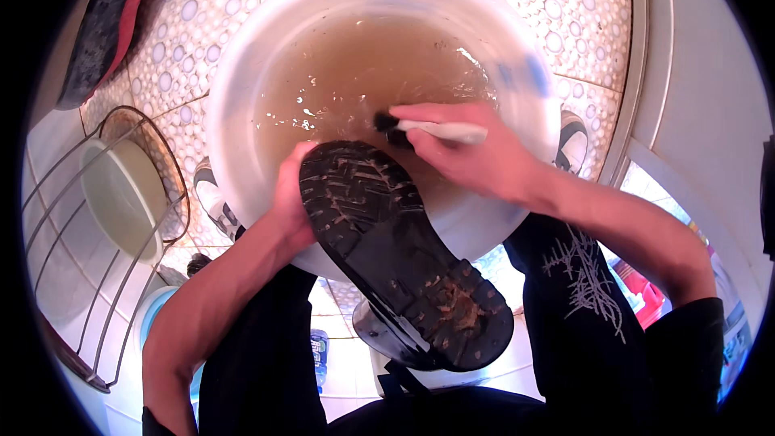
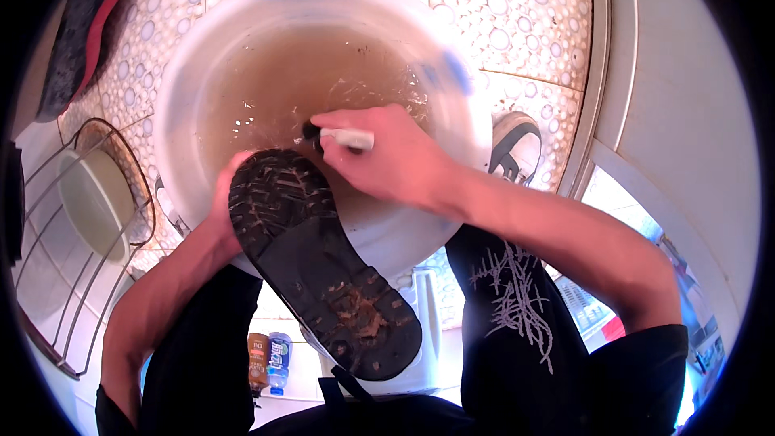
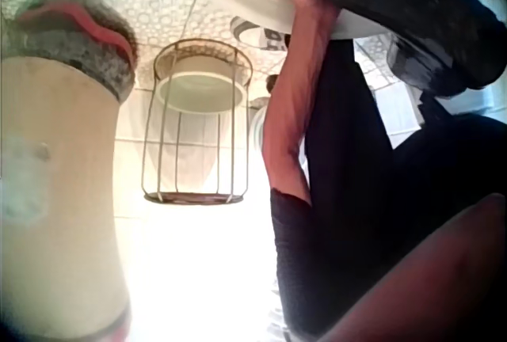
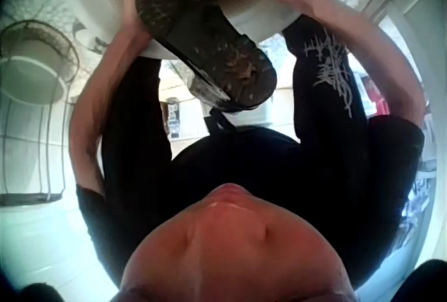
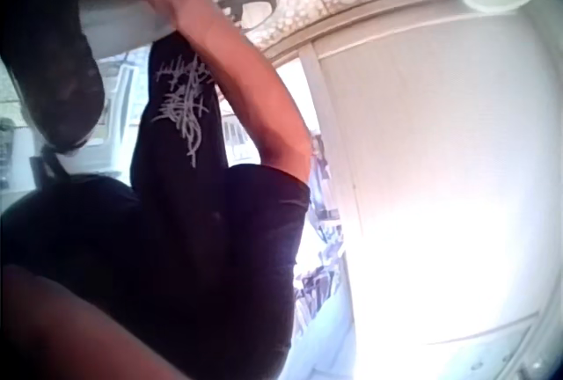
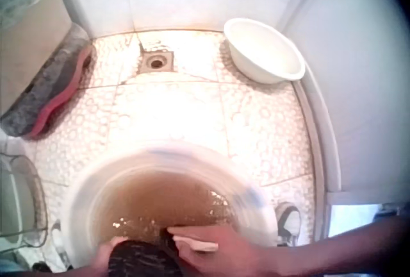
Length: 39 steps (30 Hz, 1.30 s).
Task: The person washes a black boot in a basin of water using a brush, alternating between scrubbing the boot's surface and removing debris from the sole by hand.
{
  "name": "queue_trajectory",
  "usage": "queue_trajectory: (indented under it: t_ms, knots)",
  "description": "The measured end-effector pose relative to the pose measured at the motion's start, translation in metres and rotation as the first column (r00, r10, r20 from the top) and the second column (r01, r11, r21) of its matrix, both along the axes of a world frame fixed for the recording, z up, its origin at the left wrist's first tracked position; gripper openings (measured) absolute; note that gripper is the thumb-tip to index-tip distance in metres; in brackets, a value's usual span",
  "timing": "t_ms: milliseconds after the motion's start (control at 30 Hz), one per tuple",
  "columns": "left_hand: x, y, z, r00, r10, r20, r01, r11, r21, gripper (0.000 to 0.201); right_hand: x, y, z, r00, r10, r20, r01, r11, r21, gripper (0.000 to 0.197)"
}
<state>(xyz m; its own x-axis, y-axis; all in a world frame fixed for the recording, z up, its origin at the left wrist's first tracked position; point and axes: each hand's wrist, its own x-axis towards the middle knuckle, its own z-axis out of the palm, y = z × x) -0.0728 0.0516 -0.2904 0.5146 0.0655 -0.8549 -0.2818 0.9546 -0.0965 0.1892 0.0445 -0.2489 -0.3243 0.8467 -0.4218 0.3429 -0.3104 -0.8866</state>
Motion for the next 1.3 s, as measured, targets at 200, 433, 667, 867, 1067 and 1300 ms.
queue_trajectory:
  t_ms: [200,433,667,867,1067,1300]
  knots:
    - [0.023,0.009,0.005,0.998,-0.034,0.057,0.034,0.999,-0.014,0.062,-0.017,0.005,0.024,0.951,-0.270,-0.148,0.227,0.940,-0.256,0.032]
    - [0.035,0.012,0.012,0.989,-0.034,-0.144,0.035,0.999,0.010,0.064,-0.003,-0.008,0.062,0.978,0.186,-0.093,-0.143,0.928,0.344,0.042]
    - [0.016,-0.009,-0.034,0.903,0.304,0.305,-0.244,0.945,-0.219,0.075,-0.009,0.004,0.030,0.961,0.275,0.016,-0.258,0.881,0.397,0.045]
    - [0.018,0.002,-0.042,0.937,0.264,0.227,-0.187,0.932,-0.310,0.062,0.017,0.021,0.002,0.914,0.393,-0.100,-0.332,0.867,0.372,0.061]
    - [0.021,0.003,-0.048,0.886,0.313,0.342,-0.169,0.905,-0.391,0.056,0.021,0.036,0.011,0.864,0.466,-0.191,-0.472,0.881,0.014,0.056]
    - [0.022,0.000,-0.048,0.998,0.069,0.007,-0.066,0.969,-0.238,0.060,0.004,0.016,-0.023,0.993,0.099,-0.071,-0.113,0.965,-0.236,0.038]
